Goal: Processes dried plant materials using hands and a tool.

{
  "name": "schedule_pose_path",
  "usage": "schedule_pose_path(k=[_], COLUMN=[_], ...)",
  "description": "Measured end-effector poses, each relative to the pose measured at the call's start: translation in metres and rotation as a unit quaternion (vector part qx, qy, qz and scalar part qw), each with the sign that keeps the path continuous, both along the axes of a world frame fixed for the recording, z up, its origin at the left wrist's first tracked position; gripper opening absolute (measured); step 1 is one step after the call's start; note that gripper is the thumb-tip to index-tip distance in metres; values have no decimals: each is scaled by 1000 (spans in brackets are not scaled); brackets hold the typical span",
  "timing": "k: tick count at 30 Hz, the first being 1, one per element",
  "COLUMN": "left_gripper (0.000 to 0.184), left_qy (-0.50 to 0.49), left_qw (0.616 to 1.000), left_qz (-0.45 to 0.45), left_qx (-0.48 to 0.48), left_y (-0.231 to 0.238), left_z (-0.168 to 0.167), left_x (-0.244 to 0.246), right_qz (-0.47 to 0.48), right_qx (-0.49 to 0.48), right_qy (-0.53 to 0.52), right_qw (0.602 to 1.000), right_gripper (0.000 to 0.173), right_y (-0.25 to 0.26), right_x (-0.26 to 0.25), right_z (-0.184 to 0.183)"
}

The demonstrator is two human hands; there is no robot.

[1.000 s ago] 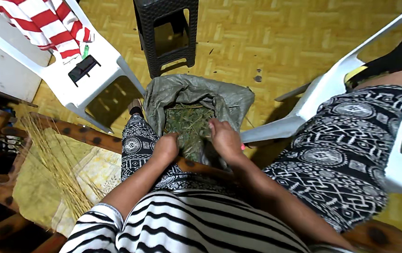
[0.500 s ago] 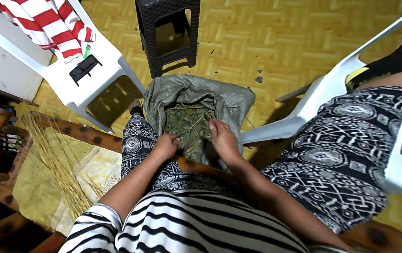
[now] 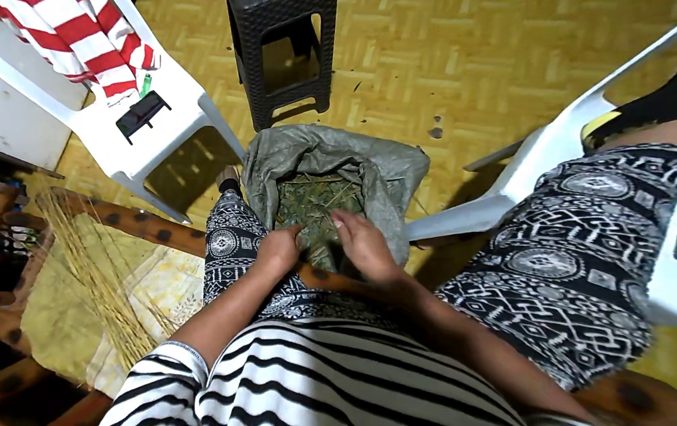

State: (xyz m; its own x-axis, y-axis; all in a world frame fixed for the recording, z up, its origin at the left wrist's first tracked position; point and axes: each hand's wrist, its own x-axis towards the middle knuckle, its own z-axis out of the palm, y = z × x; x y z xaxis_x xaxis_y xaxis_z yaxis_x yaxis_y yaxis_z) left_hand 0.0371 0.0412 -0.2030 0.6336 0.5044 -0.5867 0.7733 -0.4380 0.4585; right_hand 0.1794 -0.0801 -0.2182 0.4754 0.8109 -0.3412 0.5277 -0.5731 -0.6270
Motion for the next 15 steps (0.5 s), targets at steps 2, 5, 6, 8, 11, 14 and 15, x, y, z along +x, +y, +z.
schedule_pose_path(k=[2, 5, 6, 8, 11, 14, 15], left_gripper=[38, 39, 37, 34, 36, 37, 36], left_qy=[-1, 3, 1, 3, 17, 8, 7], left_qw=[1000, 1000, 1000, 1000, 1000, 1000, 1000], left_qz=[18, 26, 28, 28, 20, 8, 4], left_qx=[-1, -10, -11, -10, -5, 10, 19], left_y=[0, 3, 4, 4, 1, -5, -6], left_z=[0, -2, -3, -1, 2, -1, -1], left_x=[3, 7, 7, 9, 13, 14, 15], right_qz=[39, 82, 90, 98, 86, 77, 75], right_qx=[19, 5, 5, -1, -39, -87, -88], right_qy=[25, 40, 39, 32, 5, -8, -17], right_qw=[999, 996, 995, 995, 996, 993, 993], right_gripper=[40, 41, 41, 41, 42, 43, 42], right_y=[-1, -2, -2, -1, 4, 9, 9], right_x=[-13, -24, -25, -27, -30, -31, -31], right_z=[2, 6, 6, 5, 8, 11, 10])
